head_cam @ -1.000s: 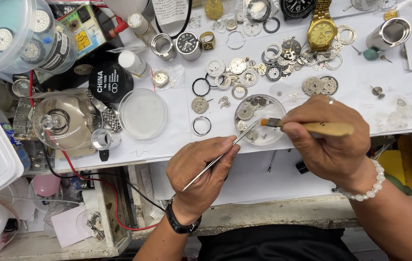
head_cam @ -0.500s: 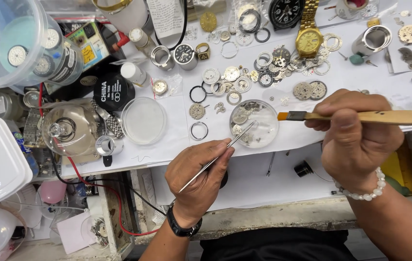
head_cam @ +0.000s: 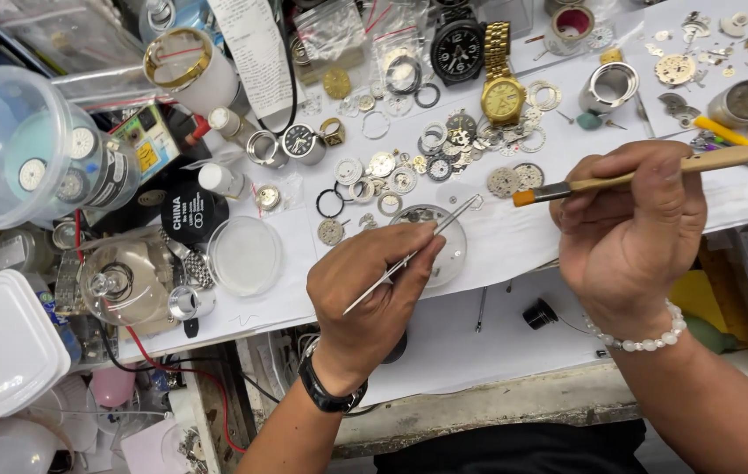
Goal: Cleaning and inspecting tiny watch movement components using tweezers, a brush, and a hand blower at a repair bench.
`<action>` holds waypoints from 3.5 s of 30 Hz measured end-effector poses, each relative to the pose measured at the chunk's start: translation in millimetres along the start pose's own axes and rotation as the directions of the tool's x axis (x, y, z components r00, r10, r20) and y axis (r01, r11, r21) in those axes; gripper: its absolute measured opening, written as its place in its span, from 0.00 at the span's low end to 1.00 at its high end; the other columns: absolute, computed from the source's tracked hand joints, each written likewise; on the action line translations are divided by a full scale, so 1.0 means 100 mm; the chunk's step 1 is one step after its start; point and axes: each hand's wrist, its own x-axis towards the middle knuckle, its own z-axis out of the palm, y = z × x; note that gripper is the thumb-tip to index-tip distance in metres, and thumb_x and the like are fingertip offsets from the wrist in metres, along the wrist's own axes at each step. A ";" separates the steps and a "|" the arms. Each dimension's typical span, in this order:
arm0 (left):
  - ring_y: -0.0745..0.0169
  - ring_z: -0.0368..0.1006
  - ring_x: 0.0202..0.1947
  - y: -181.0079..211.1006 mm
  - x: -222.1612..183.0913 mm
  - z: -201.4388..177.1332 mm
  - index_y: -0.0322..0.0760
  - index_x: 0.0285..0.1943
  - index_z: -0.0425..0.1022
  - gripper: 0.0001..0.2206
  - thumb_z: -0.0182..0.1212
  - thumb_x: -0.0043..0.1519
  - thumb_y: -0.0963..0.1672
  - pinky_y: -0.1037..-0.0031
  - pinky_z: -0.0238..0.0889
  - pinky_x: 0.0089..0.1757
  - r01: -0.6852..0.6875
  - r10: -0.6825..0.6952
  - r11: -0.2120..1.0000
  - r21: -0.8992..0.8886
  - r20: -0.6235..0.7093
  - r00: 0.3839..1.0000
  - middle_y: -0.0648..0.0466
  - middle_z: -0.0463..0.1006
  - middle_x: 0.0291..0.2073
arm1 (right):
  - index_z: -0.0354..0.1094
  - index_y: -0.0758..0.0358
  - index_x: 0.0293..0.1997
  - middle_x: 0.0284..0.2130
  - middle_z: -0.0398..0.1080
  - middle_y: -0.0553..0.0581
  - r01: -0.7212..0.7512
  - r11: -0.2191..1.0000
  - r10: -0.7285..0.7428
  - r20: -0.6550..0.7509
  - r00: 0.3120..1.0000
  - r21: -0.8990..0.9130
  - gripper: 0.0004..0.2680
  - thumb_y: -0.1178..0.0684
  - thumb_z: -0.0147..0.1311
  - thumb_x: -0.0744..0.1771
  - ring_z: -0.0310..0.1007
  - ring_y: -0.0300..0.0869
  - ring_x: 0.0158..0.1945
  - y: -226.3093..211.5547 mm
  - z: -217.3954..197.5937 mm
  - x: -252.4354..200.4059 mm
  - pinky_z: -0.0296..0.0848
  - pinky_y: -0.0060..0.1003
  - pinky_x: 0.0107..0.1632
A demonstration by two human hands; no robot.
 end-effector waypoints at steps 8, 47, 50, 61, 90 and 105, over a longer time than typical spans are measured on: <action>0.53 0.86 0.40 -0.06 0.07 0.09 0.32 0.44 0.79 0.06 0.71 0.61 0.37 0.71 0.81 0.43 0.032 -0.032 0.999 0.005 0.015 0.999 0.47 0.85 0.38 | 0.66 0.60 0.37 0.26 0.67 0.58 0.031 0.999 -0.030 0.041 0.999 -0.021 0.14 0.39 0.55 0.69 0.65 0.41 0.23 0.03 -0.04 -0.01 0.66 0.28 0.25; 0.52 0.86 0.41 0.03 -0.39 -0.69 0.31 0.47 0.78 0.10 0.73 0.59 0.37 0.70 0.83 0.44 0.144 -0.142 0.989 -0.013 0.116 0.983 0.47 0.84 0.40 | 0.68 0.77 0.38 0.29 0.72 0.65 0.625 0.732 -0.156 0.826 0.542 -0.272 0.08 0.61 0.44 0.71 0.74 0.49 0.30 0.14 0.04 -0.05 0.72 0.37 0.35; 0.52 0.86 0.41 0.00 -0.36 -0.67 0.31 0.46 0.78 0.11 0.74 0.58 0.36 0.69 0.83 0.44 0.115 -0.109 0.993 -0.033 0.135 0.985 0.46 0.85 0.39 | 0.66 0.79 0.39 0.32 0.71 0.68 0.576 0.763 -0.167 0.771 0.615 -0.294 0.08 0.62 0.43 0.71 0.75 0.51 0.32 0.14 0.02 -0.09 0.73 0.39 0.39; 0.53 0.86 0.41 -0.05 -0.25 -0.58 0.31 0.46 0.78 0.09 0.72 0.60 0.37 0.70 0.81 0.43 0.075 -0.066 0.996 -0.045 0.172 0.983 0.47 0.84 0.40 | 0.66 0.81 0.41 0.37 0.70 0.71 0.527 0.758 -0.149 0.685 0.713 -0.384 0.09 0.62 0.43 0.73 0.74 0.52 0.30 0.13 0.01 -0.12 0.73 0.38 0.36; 0.56 0.86 0.38 -0.08 -0.30 -0.53 0.32 0.44 0.79 0.07 0.72 0.60 0.37 0.72 0.81 0.39 0.075 -0.071 0.997 -0.019 0.136 0.988 0.49 0.85 0.37 | 0.68 0.78 0.38 0.31 0.73 0.67 0.711 0.618 -0.187 0.816 0.547 -0.335 0.08 0.60 0.48 0.71 0.74 0.50 0.31 0.09 0.13 -0.06 0.70 0.38 0.33; 0.56 0.86 0.37 -0.06 -0.29 -0.51 0.32 0.41 0.78 0.07 0.72 0.59 0.36 0.72 0.80 0.39 0.072 -0.071 0.997 -0.006 0.117 0.991 0.49 0.85 0.36 | 0.67 0.75 0.41 0.33 0.74 0.65 0.721 0.609 -0.167 0.835 0.524 -0.331 0.07 0.59 0.47 0.71 0.74 0.51 0.34 0.09 0.12 -0.05 0.70 0.41 0.37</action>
